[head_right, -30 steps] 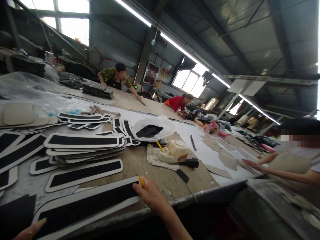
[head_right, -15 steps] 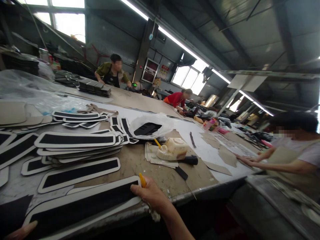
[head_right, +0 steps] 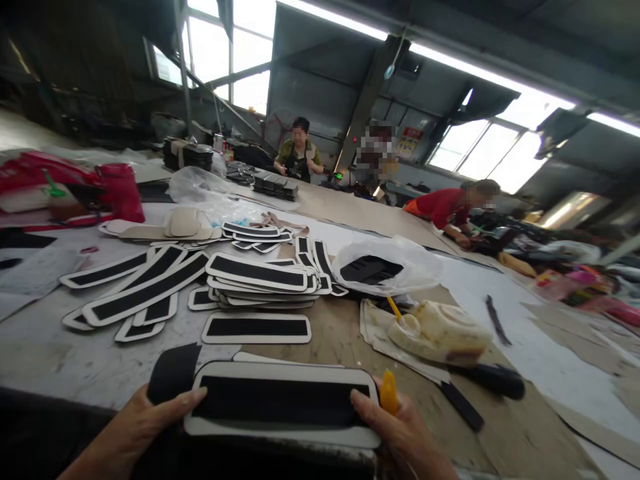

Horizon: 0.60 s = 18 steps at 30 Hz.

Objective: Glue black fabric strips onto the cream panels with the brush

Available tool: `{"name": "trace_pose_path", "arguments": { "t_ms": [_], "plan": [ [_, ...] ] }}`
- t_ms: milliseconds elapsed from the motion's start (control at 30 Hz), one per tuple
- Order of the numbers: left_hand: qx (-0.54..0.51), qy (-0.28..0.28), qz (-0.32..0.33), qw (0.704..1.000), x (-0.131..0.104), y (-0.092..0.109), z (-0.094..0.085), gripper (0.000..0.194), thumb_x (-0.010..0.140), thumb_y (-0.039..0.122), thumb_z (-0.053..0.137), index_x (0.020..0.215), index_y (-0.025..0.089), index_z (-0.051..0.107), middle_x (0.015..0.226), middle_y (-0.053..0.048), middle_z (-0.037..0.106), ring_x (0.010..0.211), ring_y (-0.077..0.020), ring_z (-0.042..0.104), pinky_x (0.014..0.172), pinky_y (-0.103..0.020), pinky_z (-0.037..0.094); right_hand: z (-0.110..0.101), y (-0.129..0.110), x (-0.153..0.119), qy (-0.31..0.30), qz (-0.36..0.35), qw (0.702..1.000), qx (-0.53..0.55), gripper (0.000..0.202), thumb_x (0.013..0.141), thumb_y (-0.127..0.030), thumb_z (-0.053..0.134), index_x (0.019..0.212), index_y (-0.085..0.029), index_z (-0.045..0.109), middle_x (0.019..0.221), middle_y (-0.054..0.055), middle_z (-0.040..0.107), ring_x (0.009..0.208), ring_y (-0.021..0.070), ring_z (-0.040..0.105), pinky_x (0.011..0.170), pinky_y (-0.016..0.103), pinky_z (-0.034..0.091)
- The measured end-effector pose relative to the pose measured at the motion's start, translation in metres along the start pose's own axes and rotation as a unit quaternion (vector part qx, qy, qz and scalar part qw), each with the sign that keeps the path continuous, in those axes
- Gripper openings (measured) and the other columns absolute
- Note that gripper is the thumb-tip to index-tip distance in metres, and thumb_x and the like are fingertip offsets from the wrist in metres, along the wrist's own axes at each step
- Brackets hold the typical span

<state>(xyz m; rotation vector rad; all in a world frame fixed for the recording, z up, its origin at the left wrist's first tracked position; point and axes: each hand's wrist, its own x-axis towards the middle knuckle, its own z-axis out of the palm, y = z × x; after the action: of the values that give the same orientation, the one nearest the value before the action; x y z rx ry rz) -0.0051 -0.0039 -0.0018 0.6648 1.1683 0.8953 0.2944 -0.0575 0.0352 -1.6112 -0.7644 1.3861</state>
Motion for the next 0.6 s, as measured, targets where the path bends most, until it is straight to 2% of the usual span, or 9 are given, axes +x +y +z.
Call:
{"name": "trace_pose_path", "arguments": {
  "t_ms": [133, 333, 500, 600],
  "plan": [
    [-0.022, -0.004, 0.002, 1.000, -0.006, 0.001, 0.002, 0.041, 0.063, 0.034, 0.076, 0.096, 0.013, 0.065, 0.086, -0.009, 0.072, 0.085, -0.0308, 0.066, 0.078, -0.038, 0.055, 0.004, 0.002, 0.000, 0.018, 0.004, 1.000, 0.019, 0.041, 0.058, -0.046, 0.079, 0.082, -0.017, 0.062, 0.064, 0.001, 0.061, 0.051, 0.0138, 0.055, 0.046, 0.020, 0.044],
    [-0.100, -0.047, -0.075, 0.991, -0.010, 0.002, -0.001, 0.046, 0.063, 0.033, 0.075, 0.103, 0.012, 0.064, 0.091, -0.013, 0.070, 0.090, -0.0348, 0.063, 0.081, -0.045, 0.052, 0.006, 0.010, 0.004, -0.014, 0.003, 0.997, 0.073, 0.039, 0.058, -0.041, 0.081, 0.082, -0.016, 0.062, 0.062, 0.000, 0.059, 0.050, 0.0118, 0.053, 0.044, 0.018, 0.041],
    [-0.140, -0.022, -0.110, 0.984, -0.015, 0.005, 0.002, 0.045, 0.064, 0.027, 0.075, 0.105, 0.013, 0.062, 0.088, -0.013, 0.071, 0.090, -0.0326, 0.064, 0.083, -0.042, 0.051, 0.001, 0.018, 0.006, 0.008, 0.020, 0.993, 0.114, 0.039, 0.056, -0.037, 0.083, 0.083, -0.017, 0.061, 0.061, -0.003, 0.057, 0.048, 0.0095, 0.050, 0.040, 0.016, 0.040],
    [-0.162, 0.002, -0.131, 0.978, -0.016, -0.003, 0.001, 0.040, 0.065, 0.027, 0.073, 0.100, 0.012, 0.063, 0.089, -0.012, 0.071, 0.092, -0.0311, 0.063, 0.083, -0.039, 0.051, -0.001, 0.024, 0.008, 0.007, 0.027, 0.988, 0.153, 0.039, 0.059, -0.035, 0.083, 0.085, -0.017, 0.060, 0.062, -0.004, 0.056, 0.046, 0.0072, 0.048, 0.039, 0.014, 0.038]
  ]
}}
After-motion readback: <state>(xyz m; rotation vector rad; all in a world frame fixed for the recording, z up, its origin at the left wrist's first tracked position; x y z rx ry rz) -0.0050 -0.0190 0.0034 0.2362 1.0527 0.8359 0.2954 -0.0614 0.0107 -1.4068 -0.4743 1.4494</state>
